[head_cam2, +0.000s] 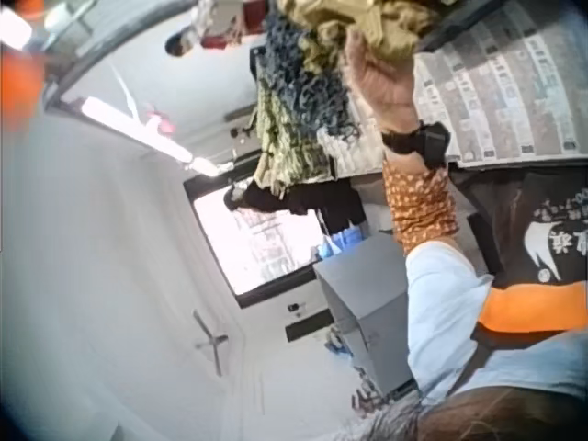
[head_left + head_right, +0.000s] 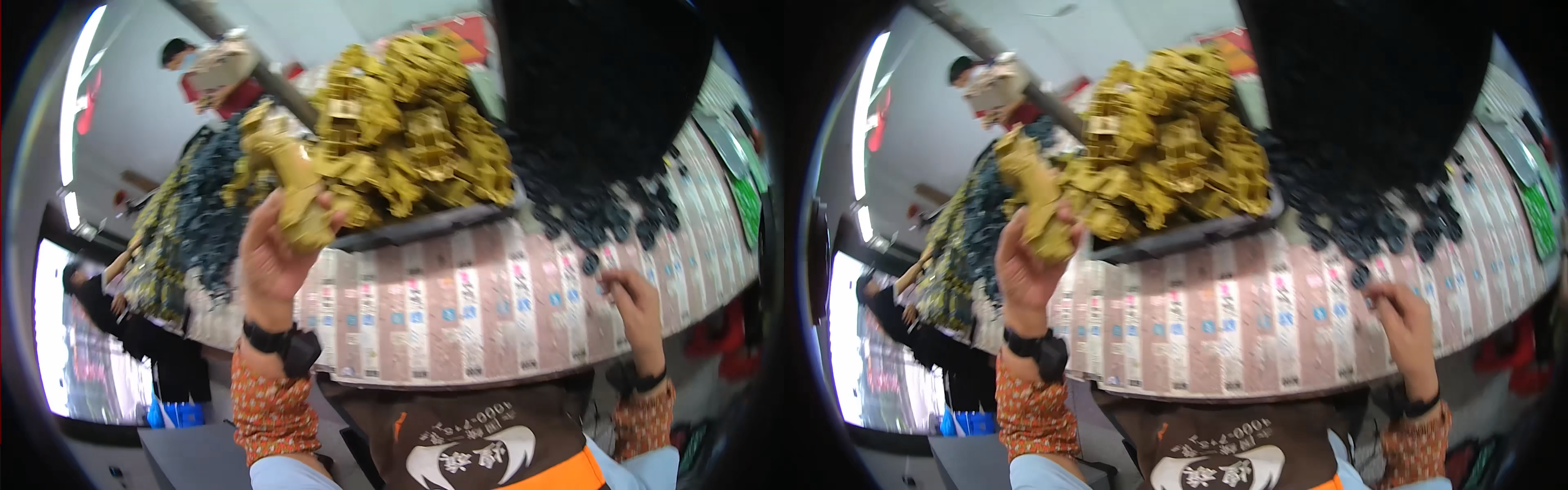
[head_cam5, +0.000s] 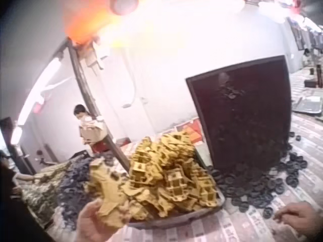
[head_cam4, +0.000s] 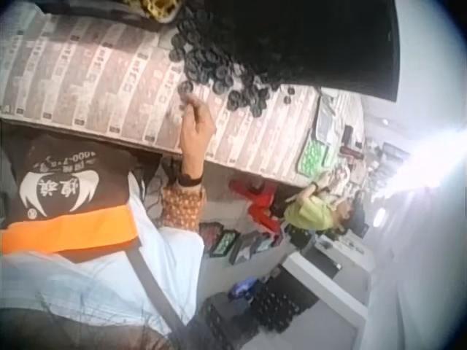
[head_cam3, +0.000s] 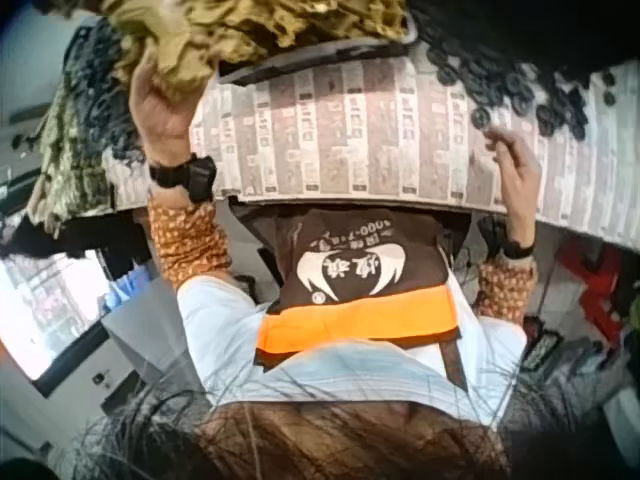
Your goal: The person repeatedly picks up yellow plastic housings and black circular components from a table. They insert the black components into the yellow housings by hand and place the assembled units into a pile. The process is repetitive and involves handling multiple identical parts.
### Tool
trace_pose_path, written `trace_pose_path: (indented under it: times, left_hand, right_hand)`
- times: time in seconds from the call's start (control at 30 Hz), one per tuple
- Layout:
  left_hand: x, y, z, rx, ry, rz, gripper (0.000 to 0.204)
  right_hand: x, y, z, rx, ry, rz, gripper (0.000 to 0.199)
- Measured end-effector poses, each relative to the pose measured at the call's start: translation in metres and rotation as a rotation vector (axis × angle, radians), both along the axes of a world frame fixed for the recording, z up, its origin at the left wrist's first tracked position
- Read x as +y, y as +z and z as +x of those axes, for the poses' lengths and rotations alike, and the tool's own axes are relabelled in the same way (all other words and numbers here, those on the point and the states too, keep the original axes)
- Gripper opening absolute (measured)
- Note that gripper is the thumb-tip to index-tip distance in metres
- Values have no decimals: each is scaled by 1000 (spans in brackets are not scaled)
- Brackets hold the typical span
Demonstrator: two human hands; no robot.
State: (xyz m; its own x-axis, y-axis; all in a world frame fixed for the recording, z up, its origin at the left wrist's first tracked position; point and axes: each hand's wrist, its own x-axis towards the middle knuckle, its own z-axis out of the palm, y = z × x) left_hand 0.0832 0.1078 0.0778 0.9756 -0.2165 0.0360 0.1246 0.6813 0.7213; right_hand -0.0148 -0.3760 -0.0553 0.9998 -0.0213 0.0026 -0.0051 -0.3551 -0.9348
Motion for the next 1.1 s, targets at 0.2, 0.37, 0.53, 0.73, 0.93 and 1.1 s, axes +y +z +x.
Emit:
trace_pose_path:
  times: [0.2, 0.37, 0.53, 0.73, 0.93, 1.1]
  left_hand:
    - [-62, -47, -50, 29, -233, -68, 89]
    - [-85, -88, -75, 94, -249, -14, 82]
    - [-98, -118, -87, 251, -252, 67, 80]
    - [-97, -164, -95, 406, -296, -154, 68]
    - [-109, -157, -101, 436, -208, 43, 59]
    - [-109, -159, -108, 409, -98, 265, 58]
  right_hand:
    - [-21, -19, 36, -137, -130, -468, 23]
    - [-3, -26, 48, -183, 59, -690, 31]
    - [14, -35, 47, -247, 71, -699, 36]
    - [19, -36, 39, -228, 56, -676, 38]
    - [23, -23, 34, -210, 98, -638, 33]
    - [27, -22, 26, -152, 114, -455, 33]
